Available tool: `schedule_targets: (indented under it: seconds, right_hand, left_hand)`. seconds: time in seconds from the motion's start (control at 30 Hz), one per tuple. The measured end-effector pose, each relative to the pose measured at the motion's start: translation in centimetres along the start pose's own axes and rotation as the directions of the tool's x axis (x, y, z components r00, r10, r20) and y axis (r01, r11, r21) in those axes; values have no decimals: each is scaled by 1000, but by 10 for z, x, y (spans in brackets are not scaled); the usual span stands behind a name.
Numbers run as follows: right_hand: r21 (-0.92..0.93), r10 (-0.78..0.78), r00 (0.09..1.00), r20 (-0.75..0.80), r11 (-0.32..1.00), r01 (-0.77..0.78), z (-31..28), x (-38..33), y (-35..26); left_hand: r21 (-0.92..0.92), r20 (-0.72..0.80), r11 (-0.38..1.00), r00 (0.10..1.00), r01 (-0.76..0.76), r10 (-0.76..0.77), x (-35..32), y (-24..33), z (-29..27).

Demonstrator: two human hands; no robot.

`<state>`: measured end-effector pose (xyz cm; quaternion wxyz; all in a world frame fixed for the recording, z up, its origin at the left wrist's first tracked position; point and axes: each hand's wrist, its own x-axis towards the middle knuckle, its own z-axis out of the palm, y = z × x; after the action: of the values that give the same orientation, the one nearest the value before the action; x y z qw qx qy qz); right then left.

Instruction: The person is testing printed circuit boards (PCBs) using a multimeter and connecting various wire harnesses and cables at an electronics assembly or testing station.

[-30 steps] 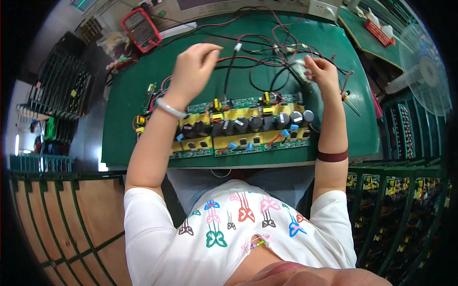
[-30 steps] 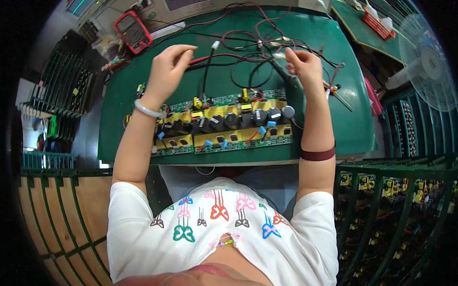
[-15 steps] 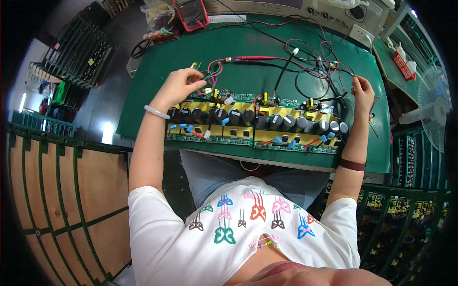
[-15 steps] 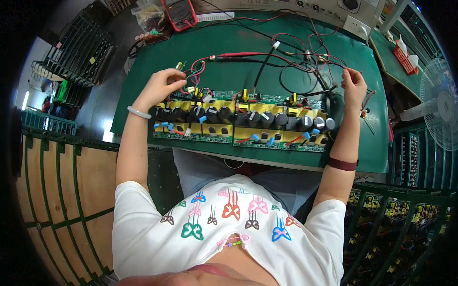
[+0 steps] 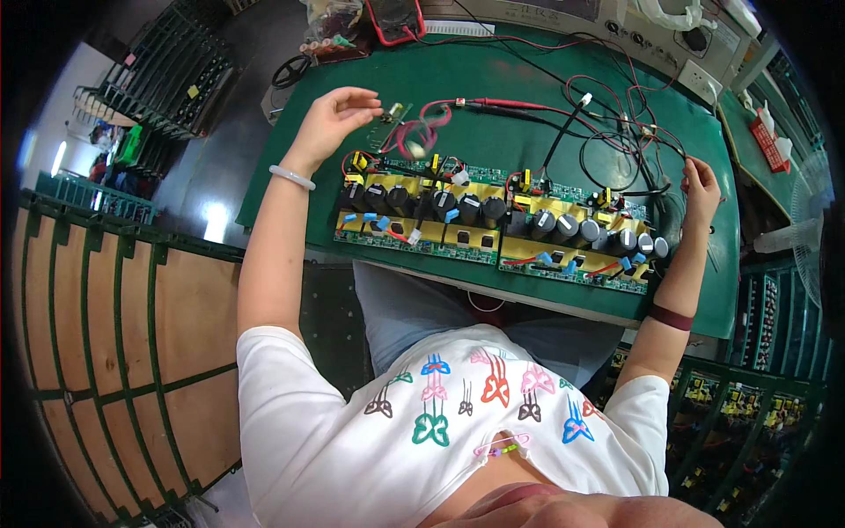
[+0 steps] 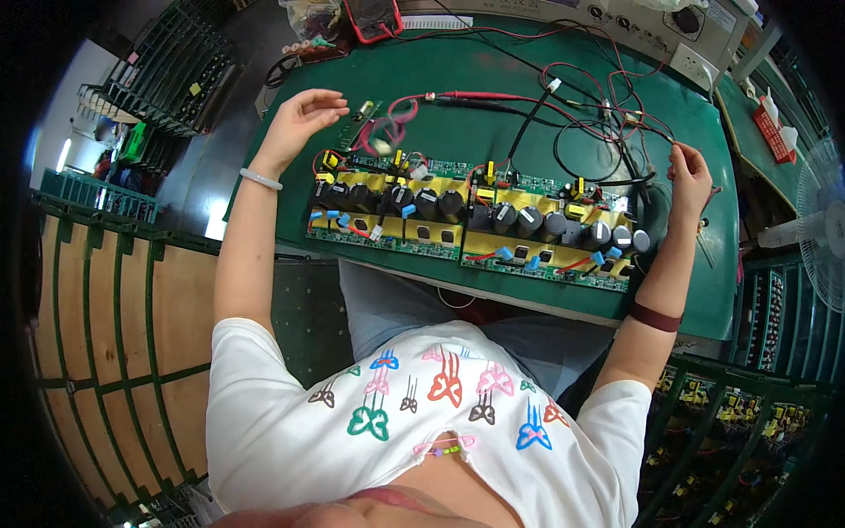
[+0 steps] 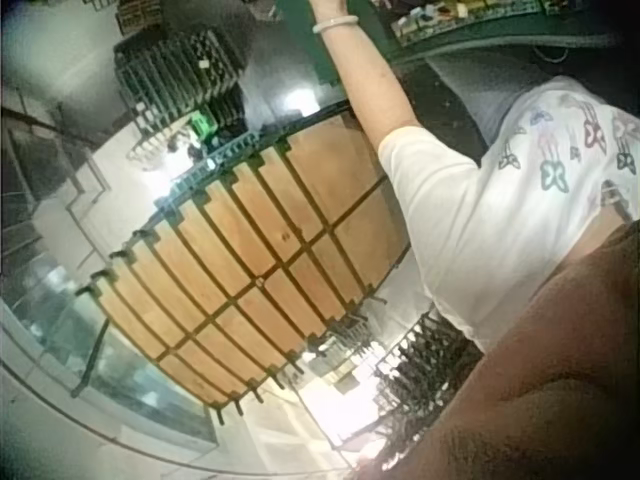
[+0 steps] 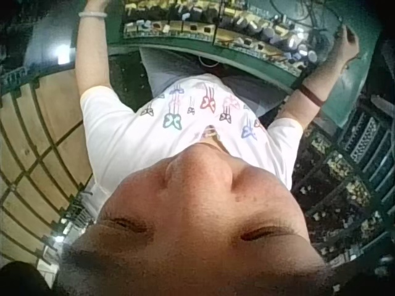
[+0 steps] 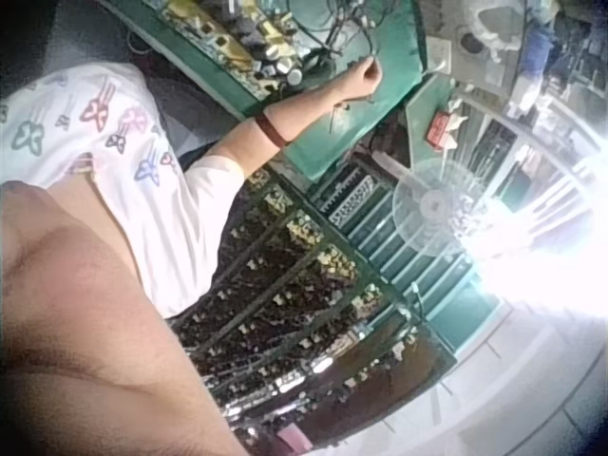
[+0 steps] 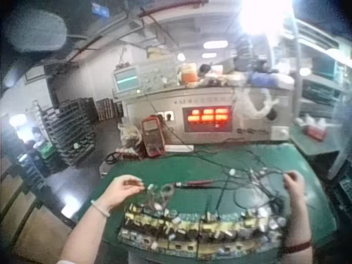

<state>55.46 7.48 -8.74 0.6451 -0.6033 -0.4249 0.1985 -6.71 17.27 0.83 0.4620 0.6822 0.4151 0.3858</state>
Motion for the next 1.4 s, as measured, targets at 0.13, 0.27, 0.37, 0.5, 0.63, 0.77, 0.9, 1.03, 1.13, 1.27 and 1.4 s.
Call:
schedule_targets:
  seconds: [0.13, 0.27, 0.37, 0.5, 0.63, 0.77, 0.9, 1.03, 1.13, 1.27, 1.4]
  right_hand:
    - [-4, 23, 1000, 0, 1000, -23, -5, -1, -2]
    - [-37, 25, 1000, 4, 999, -25, 0, -3, -8]
    - [-67, 22, 1000, 2, 998, -22, 0, -5, -13]
    - [-75, 34, 999, 4, 997, -34, 7, -8, -12]
    - [-97, 17, 1000, -8, 995, -18, 3, -7, -9]
    - [-80, -38, 999, 20, 996, 39, 14, -9, -14]
    - [-124, -23, 1000, 4, 992, 24, 15, -13, -24]
    - [-125, -56, 998, -6, 991, 55, 18, -15, -31]
    - [-119, -74, 997, 12, 990, 75, 18, -20, -33]
    - [-127, -80, 996, 34, 988, 84, 20, -22, -37]
    - [-137, -68, 997, 35, 988, 73, 18, -18, -24]
  left_hand:
    - [514, -6, 854, 996, 76, -85, -9, -7, -7]
    - [516, 75, 856, 994, 28, -78, -12, 0, 16]
    - [487, 64, 873, 998, -19, -15, -3, 3, 42]
    - [790, 126, 595, 989, -147, 77, 7, 11, 66]
    - [874, 235, 388, 953, -292, 189, 26, 13, 94]
    - [909, 385, 80, 898, -409, 214, 42, 6, 99]
    - [844, 337, 250, 831, -475, 443, 58, 28, 100]
    - [574, 152, 704, 899, -418, 410, 52, 60, 132]
    - [423, 371, 717, 827, -555, 422, 39, 73, 170]
    - [405, 466, 688, 783, -603, 412, 26, 89, 211]
    - [353, 545, 639, 706, -683, 453, 22, 91, 245]
